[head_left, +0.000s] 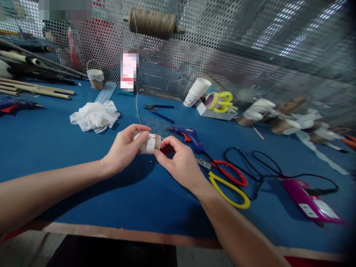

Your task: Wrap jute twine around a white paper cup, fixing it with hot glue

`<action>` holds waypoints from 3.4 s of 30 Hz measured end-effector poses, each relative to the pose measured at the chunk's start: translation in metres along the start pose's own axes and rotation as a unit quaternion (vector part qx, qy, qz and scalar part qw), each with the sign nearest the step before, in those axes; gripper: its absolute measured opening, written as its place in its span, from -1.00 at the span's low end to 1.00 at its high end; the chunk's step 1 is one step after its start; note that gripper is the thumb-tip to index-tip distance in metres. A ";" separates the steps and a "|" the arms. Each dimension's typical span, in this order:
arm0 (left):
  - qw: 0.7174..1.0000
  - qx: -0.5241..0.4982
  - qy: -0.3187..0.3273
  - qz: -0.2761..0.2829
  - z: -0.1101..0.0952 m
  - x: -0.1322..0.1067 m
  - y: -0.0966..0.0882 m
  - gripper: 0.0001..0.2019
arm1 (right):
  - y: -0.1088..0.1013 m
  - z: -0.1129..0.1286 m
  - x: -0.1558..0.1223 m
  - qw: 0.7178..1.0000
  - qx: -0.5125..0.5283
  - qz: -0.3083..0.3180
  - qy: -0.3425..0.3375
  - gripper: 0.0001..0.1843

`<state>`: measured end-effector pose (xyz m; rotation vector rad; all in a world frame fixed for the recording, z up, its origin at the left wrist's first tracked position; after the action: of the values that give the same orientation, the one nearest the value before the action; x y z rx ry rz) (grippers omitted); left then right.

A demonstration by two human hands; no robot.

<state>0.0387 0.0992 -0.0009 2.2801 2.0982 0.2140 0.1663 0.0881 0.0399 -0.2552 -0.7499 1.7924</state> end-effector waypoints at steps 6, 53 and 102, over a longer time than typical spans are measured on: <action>0.996 0.066 0.061 0.017 -0.012 -0.003 0.003 -0.81 | 0.001 -0.005 0.001 0.998 0.063 0.023 0.010 -0.88; 0.981 0.130 0.073 0.126 -0.018 -0.006 0.023 -0.78 | -0.007 -0.012 0.005 0.982 0.189 0.007 -0.008 -0.76; 0.980 0.161 0.116 0.036 -0.025 -0.004 0.008 -0.78 | 0.013 -0.022 0.001 0.970 0.218 0.082 0.077 -0.61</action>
<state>0.0433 0.0930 0.0246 2.6309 2.3116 0.1594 0.1667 0.0943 0.0153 -0.1623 -0.2179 2.0150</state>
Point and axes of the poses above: each hand's wrist, its own x-axis towards the middle knuckle, its own y-axis out of the palm, z = x × y, the point moved 10 cm from there along x, towards the middle knuckle, and after that the axes turned 5 degrees about z, right-handed, at the moved point
